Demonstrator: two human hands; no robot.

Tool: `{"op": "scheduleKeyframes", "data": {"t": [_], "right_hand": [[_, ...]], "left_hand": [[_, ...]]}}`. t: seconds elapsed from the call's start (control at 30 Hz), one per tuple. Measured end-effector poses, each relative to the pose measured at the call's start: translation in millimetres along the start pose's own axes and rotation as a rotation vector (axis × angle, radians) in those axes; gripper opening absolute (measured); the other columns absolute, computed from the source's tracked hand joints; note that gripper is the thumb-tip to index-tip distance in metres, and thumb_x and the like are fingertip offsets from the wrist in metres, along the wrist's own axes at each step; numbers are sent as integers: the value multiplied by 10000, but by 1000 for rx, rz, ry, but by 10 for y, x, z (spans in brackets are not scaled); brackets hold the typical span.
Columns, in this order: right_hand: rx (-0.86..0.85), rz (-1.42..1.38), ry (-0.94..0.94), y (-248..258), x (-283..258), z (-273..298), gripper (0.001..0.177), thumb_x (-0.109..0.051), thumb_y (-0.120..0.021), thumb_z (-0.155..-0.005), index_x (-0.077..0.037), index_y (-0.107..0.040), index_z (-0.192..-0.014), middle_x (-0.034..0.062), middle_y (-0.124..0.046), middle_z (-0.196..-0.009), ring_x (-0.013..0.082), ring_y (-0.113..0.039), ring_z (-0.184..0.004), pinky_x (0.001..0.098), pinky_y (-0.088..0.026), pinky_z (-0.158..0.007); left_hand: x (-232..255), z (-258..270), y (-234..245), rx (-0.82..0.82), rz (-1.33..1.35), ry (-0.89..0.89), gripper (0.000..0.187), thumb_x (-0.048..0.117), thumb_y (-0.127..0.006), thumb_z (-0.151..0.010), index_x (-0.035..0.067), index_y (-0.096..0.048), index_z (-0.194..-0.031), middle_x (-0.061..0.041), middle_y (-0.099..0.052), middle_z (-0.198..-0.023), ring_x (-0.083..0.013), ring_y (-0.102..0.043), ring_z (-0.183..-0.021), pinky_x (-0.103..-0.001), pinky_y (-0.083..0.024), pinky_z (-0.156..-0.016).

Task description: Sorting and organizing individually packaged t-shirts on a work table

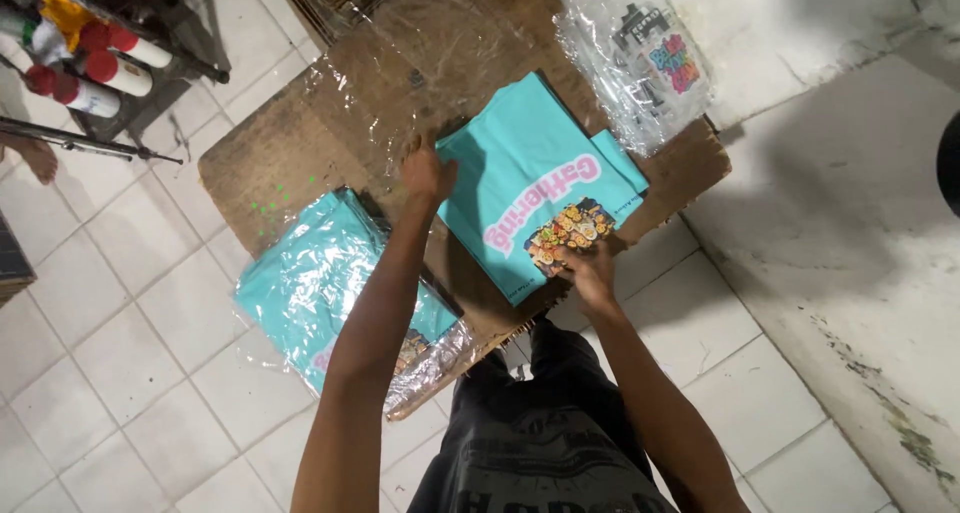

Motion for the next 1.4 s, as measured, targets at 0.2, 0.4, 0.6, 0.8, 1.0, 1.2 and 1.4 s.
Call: {"op": "scheduleKeyframes", "data": {"t": [0.2, 0.4, 0.6, 0.8, 1.0, 1.2, 1.4], "right_hand": [[205, 41, 51, 228, -925, -242, 212, -302, -781, -934, -198, -614, -1012, -21, -561, -914, 138, -593, -819, 258, -503, -601], [407, 267, 134, 613, -986, -1490, 247, -335, -899, -785, -161, -768, -903, 68, -683, -871, 185, -713, -819, 278, -465, -415], [180, -9, 569, 267, -1251, -924, 610, 95, -820, -785, -86, -594, -1323, 173, -724, -1071, 227, -731, -984, 224, -579, -685], [32, 155, 788, 111, -1516, -548, 507, 105, -803, -796, -73, -682, -1255, 106, -740, -1132, 131, -651, -1097, 262, -493, -933], [-28, 249, 898, 154, -1528, -454, 710, 141, -749, -764, -43, -566, -1425, 211, -675, -1243, 179, -627, -718, 309, -475, -642], [-8, 163, 820, 114, -1701, -276, 424, 82, -758, -820, -105, -766, -1200, 40, -692, -761, 62, -565, -592, 187, -414, -550], [-104, 310, 665, 184, -1508, -528, 522, -151, -920, -767, -121, -741, -1257, 122, -741, -1167, 227, -688, -1080, 393, -535, -913]], "left_hand": [[107, 1286, 189, 167, 121, -141, 420, 238, -727, -895, 149, -627, -1293, -134, -656, -1177, -353, -672, -1102, -419, -520, -988], [1088, 2200, -312, -76, 32, -450, 844, 473, -769, -848, 188, -429, -1566, -132, -351, -1657, -380, -278, -1542, -539, -177, -1274], [885, 2337, -643, -318, 88, -387, 893, 511, -623, -970, 212, -147, -1663, -82, 34, -1746, -339, 59, -1595, -622, 27, -1255], [1467, 1721, -715, 69, -1, -539, 546, 337, -678, -865, 178, -537, -1368, -77, -509, -1442, -343, -435, -1443, -627, -415, -1130], [2294, 506, -985, -212, -320, -664, 788, 311, -791, -844, 216, -429, -1536, -75, -431, -1599, -291, -257, -1560, -586, -193, -1279], [2064, -200, -1770, -319, -505, -685, 751, 514, -831, -759, 232, -532, -1387, -20, -599, -1414, -221, -501, -1370, -612, -180, -1214], [2088, 60, -858, -367, -377, -764, 722, 184, -757, -729, 257, -466, -1385, -3, -729, -1097, -241, -718, -1066, -475, -387, -1091]]}}
Point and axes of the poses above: each hand's wrist, its own z-axis away from the middle knuckle, its own y-axis out of the back of the hand, x = y × z, the point moved 5 cm from there along -z, towards the middle knuckle
